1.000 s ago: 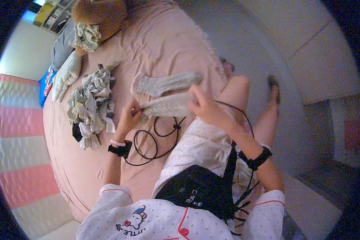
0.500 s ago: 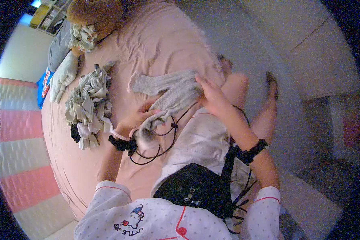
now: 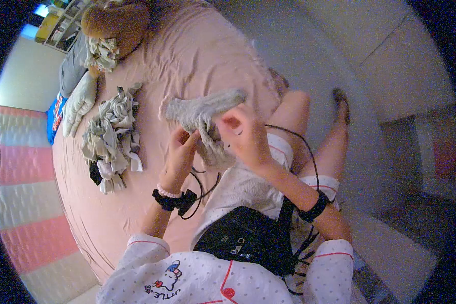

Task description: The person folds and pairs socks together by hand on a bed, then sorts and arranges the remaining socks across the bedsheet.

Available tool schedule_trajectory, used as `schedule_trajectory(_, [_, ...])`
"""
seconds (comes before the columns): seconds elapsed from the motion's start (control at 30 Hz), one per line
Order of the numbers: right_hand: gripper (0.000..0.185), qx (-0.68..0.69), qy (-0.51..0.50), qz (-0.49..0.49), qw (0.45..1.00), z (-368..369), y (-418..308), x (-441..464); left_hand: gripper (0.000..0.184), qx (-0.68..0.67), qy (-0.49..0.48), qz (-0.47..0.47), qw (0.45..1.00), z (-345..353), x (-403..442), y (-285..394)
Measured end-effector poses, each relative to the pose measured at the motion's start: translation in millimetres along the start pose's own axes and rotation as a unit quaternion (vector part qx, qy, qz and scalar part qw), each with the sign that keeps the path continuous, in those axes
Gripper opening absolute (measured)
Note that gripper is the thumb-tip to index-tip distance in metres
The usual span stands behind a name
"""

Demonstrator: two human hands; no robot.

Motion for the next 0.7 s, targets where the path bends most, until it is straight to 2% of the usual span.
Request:
schedule_trajectory(0.07, [0.014, -0.057, -0.033, -0.075, 0.995, 2, -18, -2, 0.021, 0.016, 0.017, 0.052, 0.998, 0, -2, 4])
schedule_trajectory(0.2, [0.016, -0.064, -0.035, -0.078, 0.994, 10, -15, -6, 0.019, 0.027, 0.019, 0.052, 0.998, 3, -8, 6])
schedule_trajectory(0.27, [0.011, 0.026, -0.02, -0.04, 0.999, 5, -4, -2, 0.018, -0.008, 0.039, 0.022, 0.999, -4, -7, -1])
schedule_trajectory(0.3, [0.011, 0.027, -0.02, -0.04, 0.999, -1, 0, 2, 0.018, -0.007, 0.039, 0.022, 0.999, -9, -7, 0])
schedule_trajectory(0.33, [0.012, 0.163, -0.049, 0.03, 0.985, -5, 13, 10, 0.019, -0.053, 0.036, 0.021, 0.998, -13, -5, 5])
schedule_trajectory(0.37, [0.013, 0.295, -0.077, 0.099, 0.947, -4, 23, 13, 0.02, -0.099, 0.033, 0.021, 0.994, -14, -3, 9])
schedule_trajectory(0.4, [0.013, 0.295, -0.077, 0.099, 0.947, -4, 28, 13, 0.02, -0.099, 0.033, 0.021, 0.994, -11, -3, 11])
schedule_trajectory(0.47, [0.016, 0.358, -0.115, 0.204, 0.904, 10, 50, 6, 0.028, -0.158, 0.018, -0.01, 0.987, 4, -3, 13])
schedule_trajectory(0.57, [0.023, 0.281, -0.085, 0.189, 0.937, 14, 53, 3, 0.038, -0.206, -0.004, -0.04, 0.978, 23, -4, 19])
schedule_trajectory(0.6, [0.023, 0.281, -0.083, 0.19, 0.937, 13, 52, 1, 0.038, -0.205, -0.005, -0.042, 0.978, 24, -4, 16])
schedule_trajectory(0.67, [0.018, 0.357, -0.135, 0.245, 0.891, 17, 31, -3, 0.049, -0.119, -0.011, 0.001, 0.993, 23, -4, 14])
schedule_trajectory(0.7, [0.018, 0.357, -0.135, 0.246, 0.891, 18, 29, -5, 0.049, -0.119, -0.011, 0.0, 0.993, 23, -5, 12])
Point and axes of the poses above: each hand's wrist, its own x-axis towards the middle knuckle, its own z-axis out of the palm, y = z × x, the point moved 6 cm from there along x, towards the middle knuckle, and after that the axes turned 6 degrees about x, right-handed, at the moved point
